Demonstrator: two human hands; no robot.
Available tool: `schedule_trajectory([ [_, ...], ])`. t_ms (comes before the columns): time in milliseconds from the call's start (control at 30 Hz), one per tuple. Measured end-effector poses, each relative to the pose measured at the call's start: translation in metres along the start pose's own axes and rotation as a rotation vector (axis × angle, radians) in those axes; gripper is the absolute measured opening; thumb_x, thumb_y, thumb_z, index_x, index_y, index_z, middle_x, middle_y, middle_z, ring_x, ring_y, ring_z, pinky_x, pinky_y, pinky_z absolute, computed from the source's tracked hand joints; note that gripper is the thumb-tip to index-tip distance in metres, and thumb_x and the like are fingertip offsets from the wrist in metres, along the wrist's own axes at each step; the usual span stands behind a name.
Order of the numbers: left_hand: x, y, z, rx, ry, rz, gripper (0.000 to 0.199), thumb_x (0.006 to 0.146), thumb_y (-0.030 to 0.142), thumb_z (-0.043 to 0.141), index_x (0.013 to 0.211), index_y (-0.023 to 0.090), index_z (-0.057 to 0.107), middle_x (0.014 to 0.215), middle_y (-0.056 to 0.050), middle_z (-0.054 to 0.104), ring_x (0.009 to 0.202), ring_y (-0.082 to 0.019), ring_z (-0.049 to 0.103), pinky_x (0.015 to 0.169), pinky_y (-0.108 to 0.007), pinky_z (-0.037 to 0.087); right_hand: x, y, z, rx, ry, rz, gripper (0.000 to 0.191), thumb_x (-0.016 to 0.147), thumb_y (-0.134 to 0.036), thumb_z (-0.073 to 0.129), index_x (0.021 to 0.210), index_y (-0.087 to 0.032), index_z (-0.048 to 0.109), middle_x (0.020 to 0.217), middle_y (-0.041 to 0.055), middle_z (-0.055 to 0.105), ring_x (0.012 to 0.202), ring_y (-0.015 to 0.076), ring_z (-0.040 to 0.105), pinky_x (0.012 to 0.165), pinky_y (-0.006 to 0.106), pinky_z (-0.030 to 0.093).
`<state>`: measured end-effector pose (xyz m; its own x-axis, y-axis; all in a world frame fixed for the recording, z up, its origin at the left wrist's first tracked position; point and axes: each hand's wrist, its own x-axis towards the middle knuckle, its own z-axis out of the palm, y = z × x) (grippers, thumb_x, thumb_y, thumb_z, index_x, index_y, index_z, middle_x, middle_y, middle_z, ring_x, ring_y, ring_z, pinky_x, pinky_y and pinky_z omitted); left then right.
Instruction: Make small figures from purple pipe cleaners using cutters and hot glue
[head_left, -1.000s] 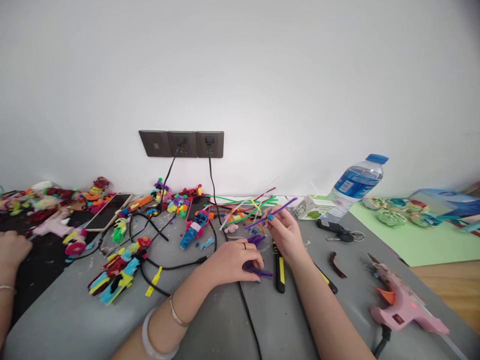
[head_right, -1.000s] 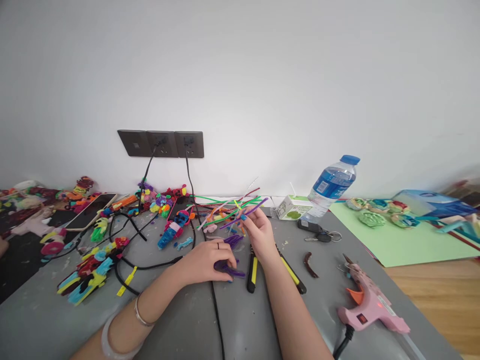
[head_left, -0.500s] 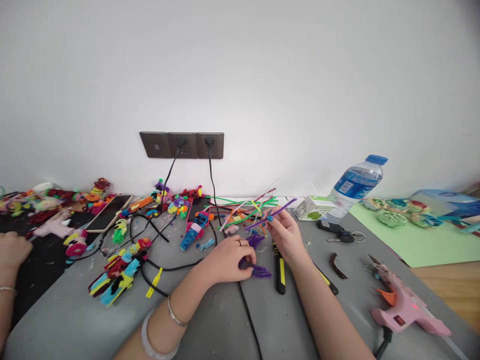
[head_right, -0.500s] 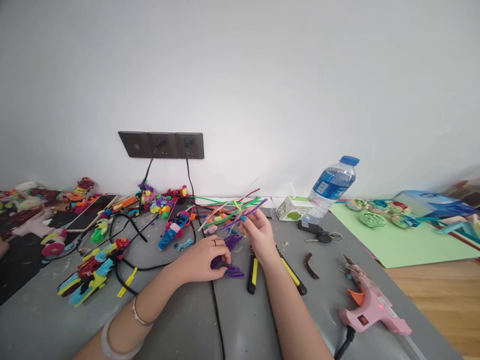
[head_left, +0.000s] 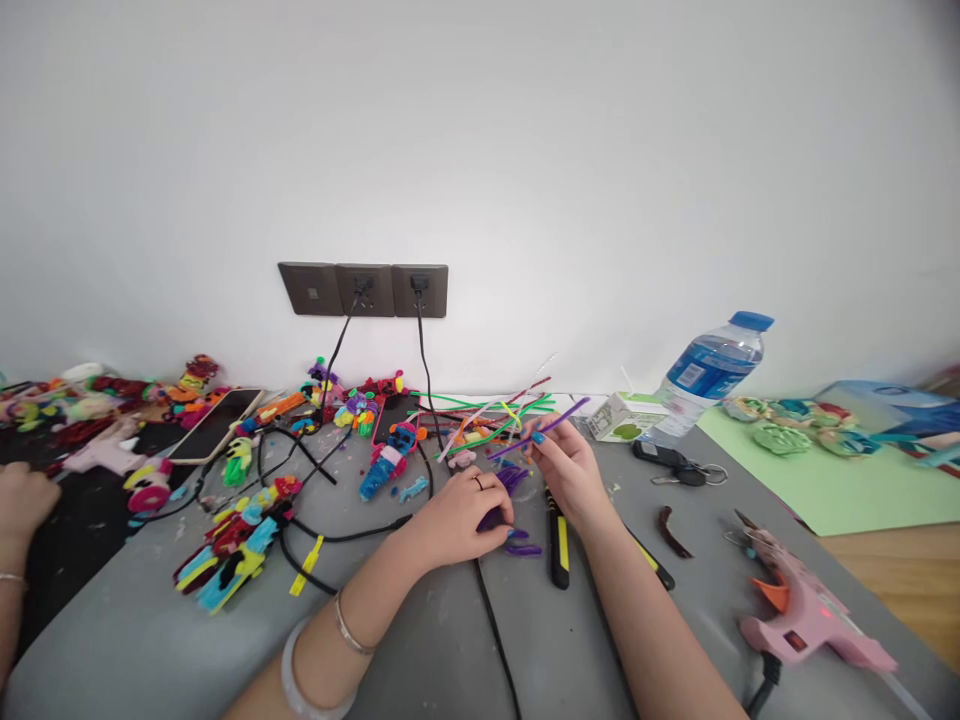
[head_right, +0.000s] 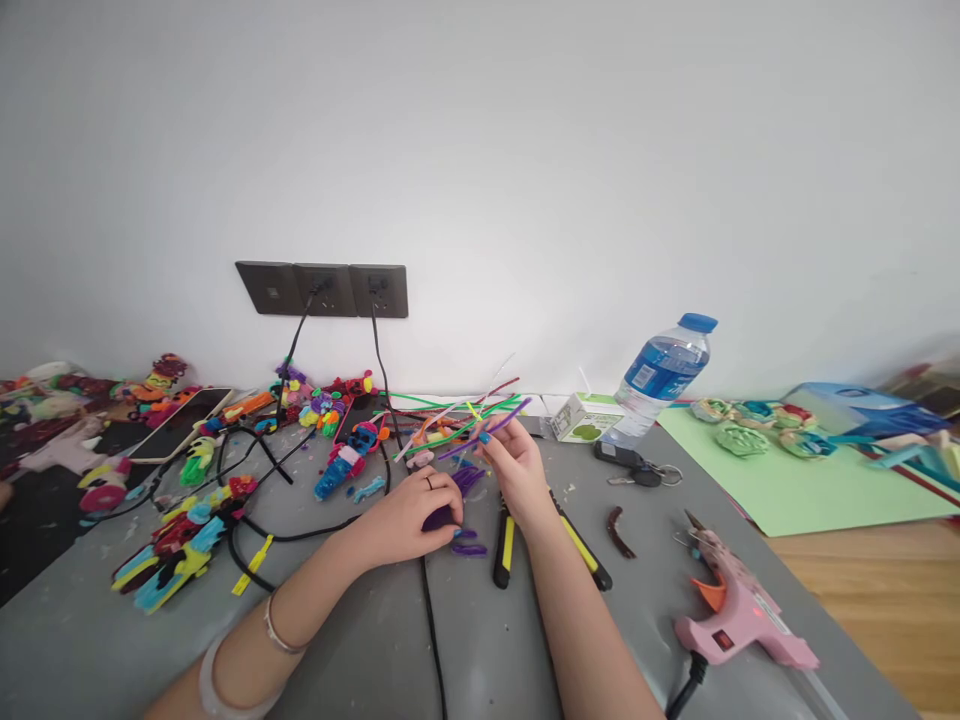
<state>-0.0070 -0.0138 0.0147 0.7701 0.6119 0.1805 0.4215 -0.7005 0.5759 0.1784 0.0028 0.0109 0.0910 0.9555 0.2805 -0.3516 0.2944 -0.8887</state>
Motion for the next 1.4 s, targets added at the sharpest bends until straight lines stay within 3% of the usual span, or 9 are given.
schedule_trajectory([
  [267,0.000,-0.005,0.002,-0.011,-0.011,0.045,0.005,0.082,0.015,0.064,0.080,0.020,0.063,0.103,-0.003,0.063,0.102,-0.019,0.055,0.098,-0.034,0.039,0.000,0.001,-0.001,0.014,-0.006,0.026,0.021,0.074,-0.034,0.077,0.084,-0.024,0.061,0.082,0.0009,0.064,0.067,0.0136,0.055,0.060,0.026,0.045],
  [433,0.003,-0.001,0.000,-0.051,0.207,0.034,0.007,0.086,0.016,0.057,0.088,0.020,0.062,0.096,-0.004,0.066,0.098,-0.020,0.055,0.097,-0.034,0.040,0.000,0.000,-0.002,-0.007,0.005,0.028,0.023,0.073,-0.036,0.076,0.083,-0.024,0.060,0.081,0.0016,0.065,0.069,0.0153,0.058,0.060,0.027,0.048],
  [533,0.005,-0.002,-0.002,-0.182,0.327,-0.070,0.011,0.086,0.015,0.053,0.089,0.019,0.062,0.089,-0.003,0.067,0.085,-0.017,0.059,0.080,-0.028,0.045,0.000,-0.001,-0.002,0.037,0.002,0.048,0.024,0.072,-0.038,0.078,0.080,-0.024,0.059,0.083,0.0017,0.064,0.073,0.0171,0.061,0.062,0.030,0.052],
  [667,0.008,-0.006,0.000,-0.397,0.453,-0.210,0.009,0.082,0.015,0.056,0.085,0.018,0.064,0.081,-0.002,0.067,0.067,-0.013,0.057,0.061,-0.023,0.043,0.001,-0.001,-0.003,0.071,-0.006,0.069,0.025,0.072,-0.038,0.078,0.080,-0.025,0.057,0.085,0.0012,0.064,0.071,0.0171,0.063,0.064,0.033,0.055],
  [833,0.010,-0.009,0.004,-0.654,0.559,-0.289,0.010,0.079,0.019,0.061,0.087,0.015,0.066,0.085,-0.005,0.068,0.070,-0.014,0.059,0.061,-0.023,0.045,0.000,0.000,-0.004,0.103,-0.017,0.079,0.025,0.073,-0.037,0.079,0.081,-0.025,0.058,0.085,0.0004,0.063,0.069,0.0156,0.063,0.066,0.033,0.056],
  [1000,0.011,-0.009,0.005,-0.753,0.579,-0.307,0.014,0.077,0.022,0.065,0.089,0.015,0.068,0.083,-0.005,0.068,0.075,-0.016,0.060,0.064,-0.024,0.047,-0.002,0.000,-0.002,0.125,-0.066,0.088,0.021,0.075,-0.031,0.078,0.081,-0.025,0.059,0.084,-0.0014,0.061,0.070,0.0125,0.061,0.069,0.030,0.055],
  [1400,0.010,-0.007,0.001,-0.701,0.614,-0.294,0.016,0.079,0.020,0.061,0.093,0.016,0.067,0.089,-0.004,0.068,0.069,-0.013,0.056,0.063,-0.023,0.045,-0.003,0.000,0.001,-0.021,-0.088,0.078,0.026,0.074,-0.038,0.079,0.077,-0.024,0.057,0.083,0.0004,0.063,0.070,0.0137,0.056,0.066,0.027,0.049],
])
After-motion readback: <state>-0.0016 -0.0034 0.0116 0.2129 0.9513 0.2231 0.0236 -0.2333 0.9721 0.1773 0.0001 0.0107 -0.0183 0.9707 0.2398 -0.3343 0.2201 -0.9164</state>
